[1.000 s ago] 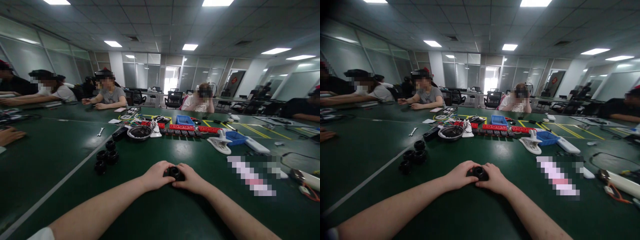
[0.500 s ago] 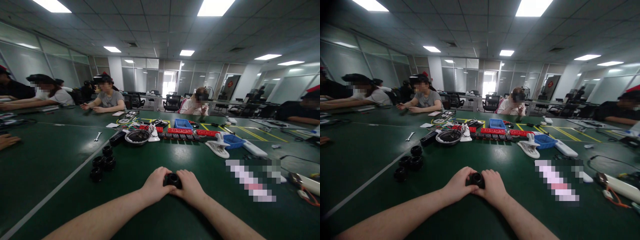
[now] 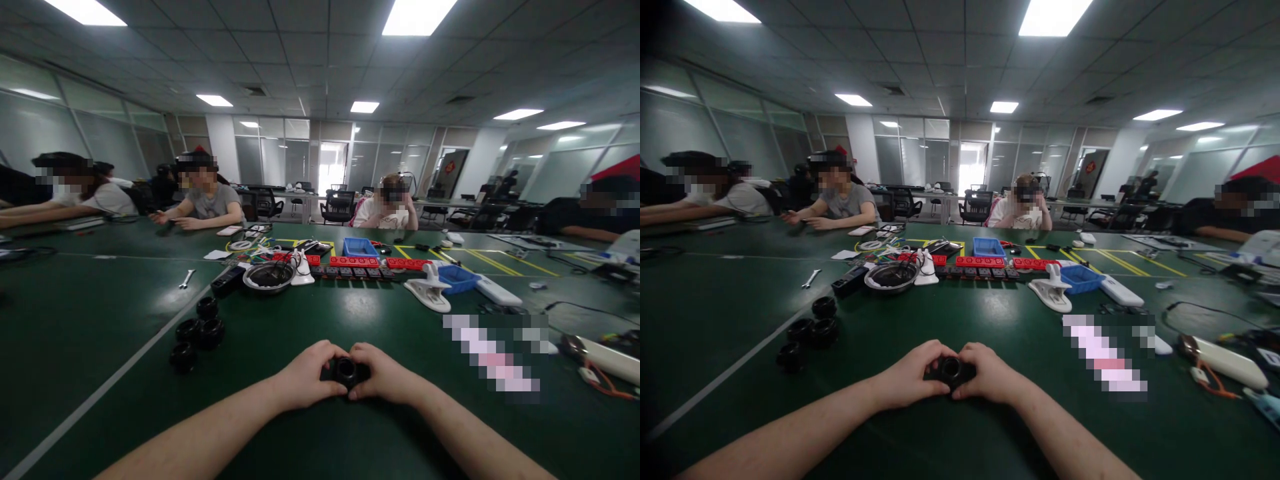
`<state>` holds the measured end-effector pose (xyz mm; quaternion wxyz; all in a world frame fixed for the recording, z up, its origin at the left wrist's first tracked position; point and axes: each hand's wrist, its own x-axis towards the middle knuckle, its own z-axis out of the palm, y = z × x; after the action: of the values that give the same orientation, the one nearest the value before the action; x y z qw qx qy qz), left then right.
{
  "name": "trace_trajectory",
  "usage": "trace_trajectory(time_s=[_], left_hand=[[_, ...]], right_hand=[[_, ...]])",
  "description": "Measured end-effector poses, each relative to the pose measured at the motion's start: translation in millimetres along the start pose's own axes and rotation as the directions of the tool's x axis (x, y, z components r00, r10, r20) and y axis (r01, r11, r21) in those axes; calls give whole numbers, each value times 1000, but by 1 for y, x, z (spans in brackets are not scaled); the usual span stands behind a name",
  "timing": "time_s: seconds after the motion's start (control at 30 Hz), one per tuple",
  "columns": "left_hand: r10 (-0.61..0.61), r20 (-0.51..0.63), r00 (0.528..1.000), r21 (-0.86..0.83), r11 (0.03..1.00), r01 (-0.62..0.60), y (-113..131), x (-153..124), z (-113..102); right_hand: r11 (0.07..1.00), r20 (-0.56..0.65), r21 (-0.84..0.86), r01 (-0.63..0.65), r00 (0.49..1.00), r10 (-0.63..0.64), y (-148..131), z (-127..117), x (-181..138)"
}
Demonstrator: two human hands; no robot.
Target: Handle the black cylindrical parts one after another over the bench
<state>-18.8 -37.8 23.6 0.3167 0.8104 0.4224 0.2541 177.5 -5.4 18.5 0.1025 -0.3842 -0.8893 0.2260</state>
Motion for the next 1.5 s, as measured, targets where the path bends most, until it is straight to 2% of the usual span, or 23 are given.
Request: trace_trajectory(time_s=[0.13, 0.23, 0.33, 0.53, 0.67, 0.8, 0.9, 1.0, 1.13, 1.23, 1.4, 1.5], left_hand=[[-106, -136, 985, 13, 994, 108, -5, 3, 10], [-135, -201, 970, 18, 990, 141, -6, 4, 14], [-99, -183, 978, 21, 994, 104, -3, 3, 10], [-24, -68, 997, 16, 1000, 25, 6, 1, -3], [-59, -68, 996, 8, 998, 60, 3, 1, 1], [-137, -172, 975, -1, 990, 139, -2, 3, 12], [-156, -219, 963, -8, 987, 158, -4, 4, 16], [-127, -191, 973, -14, 992, 127, -3, 5, 13], [-77, -129, 989, -22, 997, 75, -1, 4, 5], [-49, -70, 996, -17, 999, 48, 0, 3, 1], [-43, -6, 999, -27, 999, 42, 1, 4, -1], [-104, -61, 993, -45, 994, 101, -1, 5, 4]], right_hand=[[983, -170, -95, -158, 975, 141, -11, 16, 5], [974, -228, -119, -193, 960, 162, -17, 22, 5], [990, -181, -87, -115, 979, 98, -14, 17, 3], [1000, -24, 14, 26, 999, -25, -1, -3, 0], [999, -65, -21, -43, 997, 42, -3, 3, 3], [979, -201, -106, -173, 968, 149, -14, 18, 5], [972, -247, -132, -194, 956, 158, -19, 22, 5], [986, -206, -102, -135, 972, 112, -17, 16, 3], [1000, -66, -4, -12, 998, 11, -6, 1, 0], [998, -2, 57, 21, 1000, -21, 1, -5, -1], [997, -21, 52, -56, 998, 58, 6, 2, 1], [990, -110, -20, -141, 984, 138, -1, 11, 4]])
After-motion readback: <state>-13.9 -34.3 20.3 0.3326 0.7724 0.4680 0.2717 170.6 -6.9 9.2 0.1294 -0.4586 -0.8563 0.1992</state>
